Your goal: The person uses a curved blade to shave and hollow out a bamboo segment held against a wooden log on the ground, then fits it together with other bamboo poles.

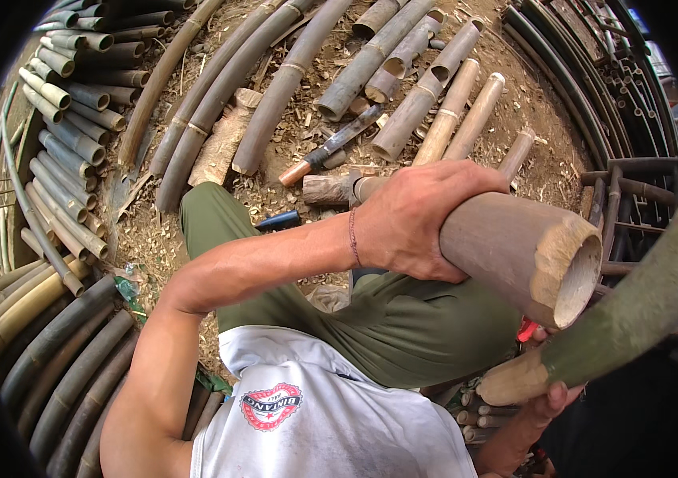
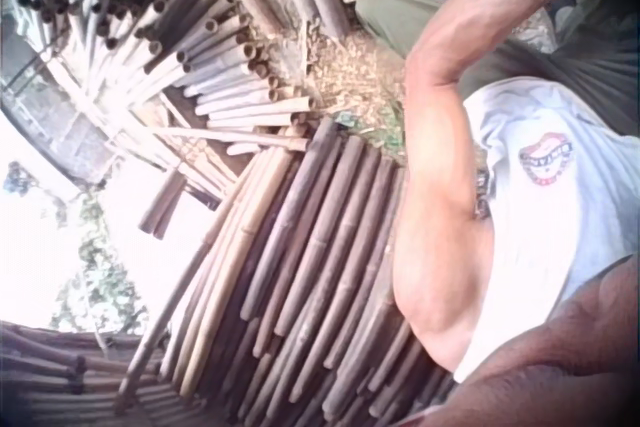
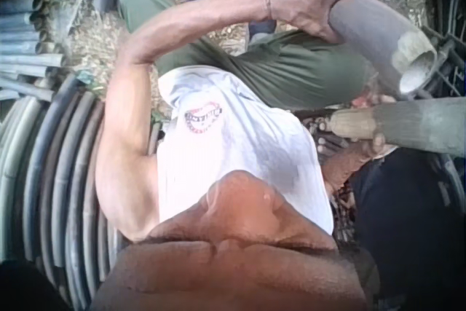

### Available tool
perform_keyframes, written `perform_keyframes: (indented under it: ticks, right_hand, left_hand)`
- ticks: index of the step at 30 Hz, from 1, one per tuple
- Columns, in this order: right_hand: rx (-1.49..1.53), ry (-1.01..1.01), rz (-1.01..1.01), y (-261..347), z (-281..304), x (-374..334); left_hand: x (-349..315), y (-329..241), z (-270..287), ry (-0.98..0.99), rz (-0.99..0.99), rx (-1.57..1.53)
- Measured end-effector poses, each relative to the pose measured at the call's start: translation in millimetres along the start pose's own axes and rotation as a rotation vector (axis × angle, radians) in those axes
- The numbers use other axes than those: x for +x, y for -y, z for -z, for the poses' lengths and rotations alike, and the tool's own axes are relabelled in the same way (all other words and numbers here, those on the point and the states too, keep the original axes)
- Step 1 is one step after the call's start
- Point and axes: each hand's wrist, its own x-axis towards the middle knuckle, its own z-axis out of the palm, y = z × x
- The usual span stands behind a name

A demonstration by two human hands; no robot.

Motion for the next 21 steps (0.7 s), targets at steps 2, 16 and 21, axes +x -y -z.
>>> perform_keyframes:
  ticks: [2,16,21]
  right_hand:
    - [-0.064,0.029,0.146,34.5,-0.6,4.8]
    - [-0.301,-0.044,-0.173,114.0,-85.7,7.2]
    - [-0.153,-0.064,-0.119,116.5,-62.1,-2.5]
  left_hand:
    - [-3.0,-2.7,4.1,-0.048,0.026,0.061]
    - [33.4,-46.1,-20.8,-0.297,-0.08,0.04]
    - [37.1,-49.5,-16.8,-0.242,-0.096,-0.001]
